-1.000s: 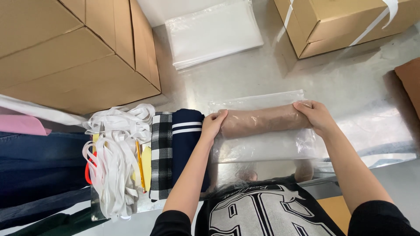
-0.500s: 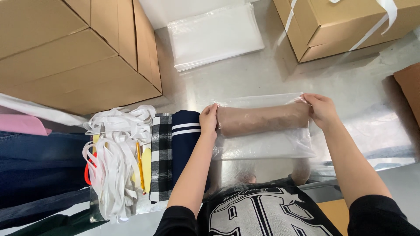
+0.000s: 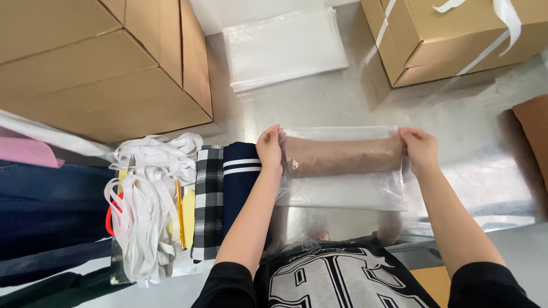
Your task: The person writes on a sticky note attached to a cardboard box, then wraps a rolled garment in a clear plastic bag. They place the wrapped garment into the box, close the lid, and tie a white ribbon around the box, finishing with a bow.
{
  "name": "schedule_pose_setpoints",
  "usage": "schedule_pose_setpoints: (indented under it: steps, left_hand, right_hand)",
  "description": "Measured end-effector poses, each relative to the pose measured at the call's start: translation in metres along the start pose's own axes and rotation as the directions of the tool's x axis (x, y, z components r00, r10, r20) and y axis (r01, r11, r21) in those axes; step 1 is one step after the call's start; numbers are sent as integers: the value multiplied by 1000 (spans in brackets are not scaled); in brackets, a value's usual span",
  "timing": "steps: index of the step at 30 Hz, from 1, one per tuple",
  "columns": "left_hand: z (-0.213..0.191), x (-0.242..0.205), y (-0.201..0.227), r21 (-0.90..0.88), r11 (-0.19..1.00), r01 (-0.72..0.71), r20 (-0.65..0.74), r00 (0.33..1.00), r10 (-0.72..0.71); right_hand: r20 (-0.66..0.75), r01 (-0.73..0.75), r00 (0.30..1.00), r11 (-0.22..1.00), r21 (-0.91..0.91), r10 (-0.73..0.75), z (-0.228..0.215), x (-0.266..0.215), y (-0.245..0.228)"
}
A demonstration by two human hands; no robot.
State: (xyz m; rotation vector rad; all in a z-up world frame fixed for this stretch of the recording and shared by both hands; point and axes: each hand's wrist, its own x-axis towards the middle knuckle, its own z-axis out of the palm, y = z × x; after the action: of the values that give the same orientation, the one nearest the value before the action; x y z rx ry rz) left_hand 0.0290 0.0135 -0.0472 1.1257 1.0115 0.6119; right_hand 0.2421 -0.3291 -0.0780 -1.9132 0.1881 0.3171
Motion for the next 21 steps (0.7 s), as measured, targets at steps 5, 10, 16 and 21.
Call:
schedule_pose_setpoints:
  steps: [5, 10, 16, 21]
  left_hand:
    - [-20, 5, 51, -94, 994, -52, -10, 999, 51]
    - [-53, 31, 78, -229, 969, -88, -65, 995, 75]
    - [-104, 20, 139, -283, 942, -182, -172, 976, 137]
    - [-139, 13, 195, -390, 878, -276, -138, 961, 241]
  right_hand:
    - [-12, 351, 934, 923, -159, -357, 10, -51, -59]
    - [146, 450, 893, 849, -277, -425, 46, -106, -128]
    - [414, 649, 739, 727, -223, -532, 103, -147, -164]
    - [525, 674, 663, 731, -108, -534, 145, -197, -228]
